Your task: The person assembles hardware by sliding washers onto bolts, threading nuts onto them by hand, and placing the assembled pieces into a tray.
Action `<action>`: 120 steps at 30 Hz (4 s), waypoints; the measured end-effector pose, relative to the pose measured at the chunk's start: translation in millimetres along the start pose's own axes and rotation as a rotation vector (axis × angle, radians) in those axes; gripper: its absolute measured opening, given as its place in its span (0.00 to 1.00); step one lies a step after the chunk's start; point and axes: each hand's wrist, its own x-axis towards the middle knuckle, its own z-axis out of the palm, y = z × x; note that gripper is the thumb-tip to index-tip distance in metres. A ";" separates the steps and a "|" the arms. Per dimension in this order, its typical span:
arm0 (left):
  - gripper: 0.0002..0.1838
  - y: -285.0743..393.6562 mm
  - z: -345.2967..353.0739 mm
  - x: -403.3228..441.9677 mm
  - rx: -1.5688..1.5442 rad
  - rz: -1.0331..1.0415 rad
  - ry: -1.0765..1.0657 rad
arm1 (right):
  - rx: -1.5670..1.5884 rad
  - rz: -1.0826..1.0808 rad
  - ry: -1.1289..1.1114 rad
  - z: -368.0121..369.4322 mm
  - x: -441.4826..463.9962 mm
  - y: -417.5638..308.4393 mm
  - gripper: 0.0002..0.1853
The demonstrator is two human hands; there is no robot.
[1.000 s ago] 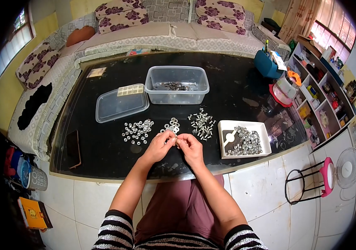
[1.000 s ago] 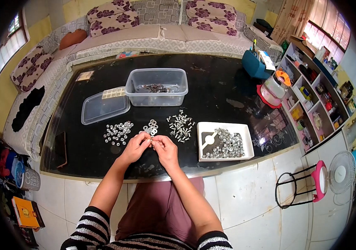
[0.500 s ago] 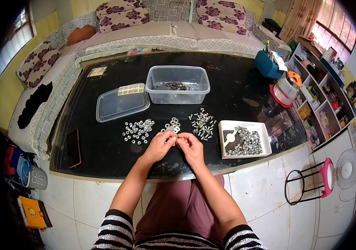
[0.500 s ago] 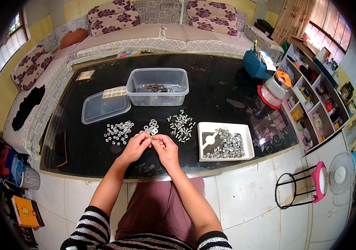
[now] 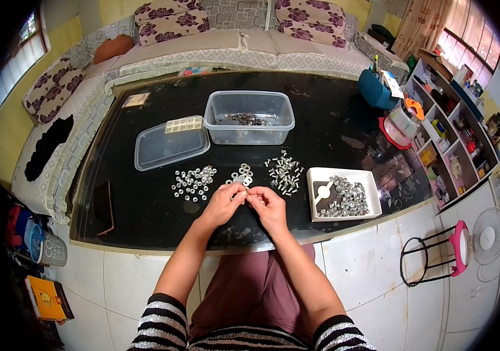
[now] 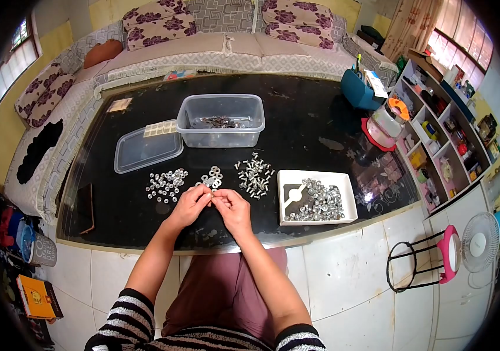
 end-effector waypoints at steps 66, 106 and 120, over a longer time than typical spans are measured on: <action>0.07 -12.6 1.0 -1.5 0.008 0.017 -0.029 | -0.124 -0.039 -0.005 1.5 -1.5 -4.3 0.06; 0.09 -16.5 -0.1 -1.6 0.060 0.046 -0.059 | -0.143 -0.034 -0.007 1.2 -0.8 -1.7 0.06; 0.09 -17.9 -0.2 -1.2 -0.051 -0.091 -0.095 | -0.098 -0.010 -0.013 0.9 -0.6 -1.0 0.06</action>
